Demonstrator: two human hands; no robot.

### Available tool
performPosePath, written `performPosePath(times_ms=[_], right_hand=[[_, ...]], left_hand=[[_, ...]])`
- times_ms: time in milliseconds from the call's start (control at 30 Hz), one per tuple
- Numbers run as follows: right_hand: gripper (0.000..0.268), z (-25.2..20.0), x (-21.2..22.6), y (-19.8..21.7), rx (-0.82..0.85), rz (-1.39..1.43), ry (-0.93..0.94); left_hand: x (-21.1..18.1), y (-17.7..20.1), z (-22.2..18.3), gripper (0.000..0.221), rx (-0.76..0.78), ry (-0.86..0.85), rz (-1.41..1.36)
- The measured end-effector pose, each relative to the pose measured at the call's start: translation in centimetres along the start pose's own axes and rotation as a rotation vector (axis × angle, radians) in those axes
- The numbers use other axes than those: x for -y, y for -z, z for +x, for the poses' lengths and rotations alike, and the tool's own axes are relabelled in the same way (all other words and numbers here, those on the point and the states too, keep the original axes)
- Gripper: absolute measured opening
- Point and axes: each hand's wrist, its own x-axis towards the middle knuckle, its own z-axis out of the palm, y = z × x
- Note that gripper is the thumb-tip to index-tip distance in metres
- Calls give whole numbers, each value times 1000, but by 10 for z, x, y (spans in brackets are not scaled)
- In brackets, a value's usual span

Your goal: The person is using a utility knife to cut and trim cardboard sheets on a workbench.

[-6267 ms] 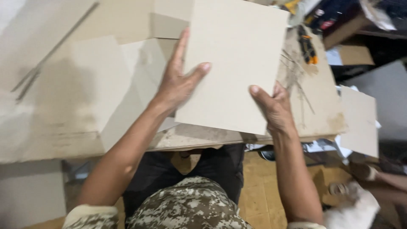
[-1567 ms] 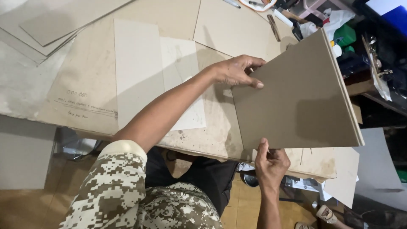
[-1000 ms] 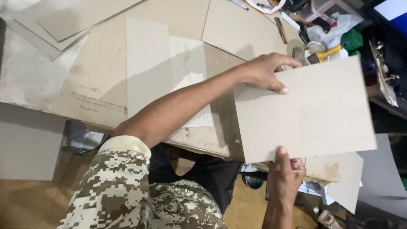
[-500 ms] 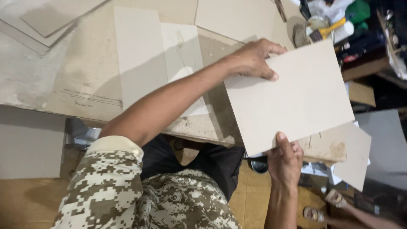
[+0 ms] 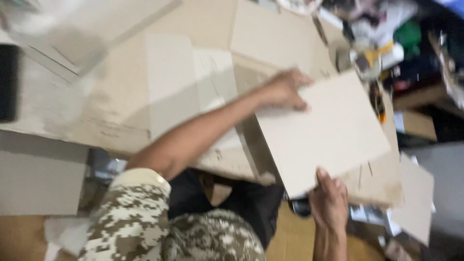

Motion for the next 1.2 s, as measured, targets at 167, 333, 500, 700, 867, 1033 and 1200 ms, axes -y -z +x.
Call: performPosePath(times_ms=[167, 333, 500, 700, 867, 1033, 1200], right_hand=[[42, 7, -4, 37, 252, -61, -24], [28, 2, -9, 41, 112, -124, -22], [20, -3, -12, 38, 108, -123, -37], [27, -25, -63, 20, -164, -213, -115], [28, -67, -121, -36, -95, -125, -388], [33, -85, -141, -91, 226, 68, -738], [39, -86, -112, -170, 517, -92, -1162]], left_hand=[[-53, 20, -39, 73, 152, 262, -116], [-55, 21, -47, 71, 145, 232, -163], [-53, 20, -47, 75, 151, 196, -197], [-48, 38, -47, 75, 150, 112, 19], [-16, 72, -65, 38, 329, 64, 293], [42, 138, -125, 61, 403, 231, 549], [36, 203, -194, 69, 399, 499, 452]])
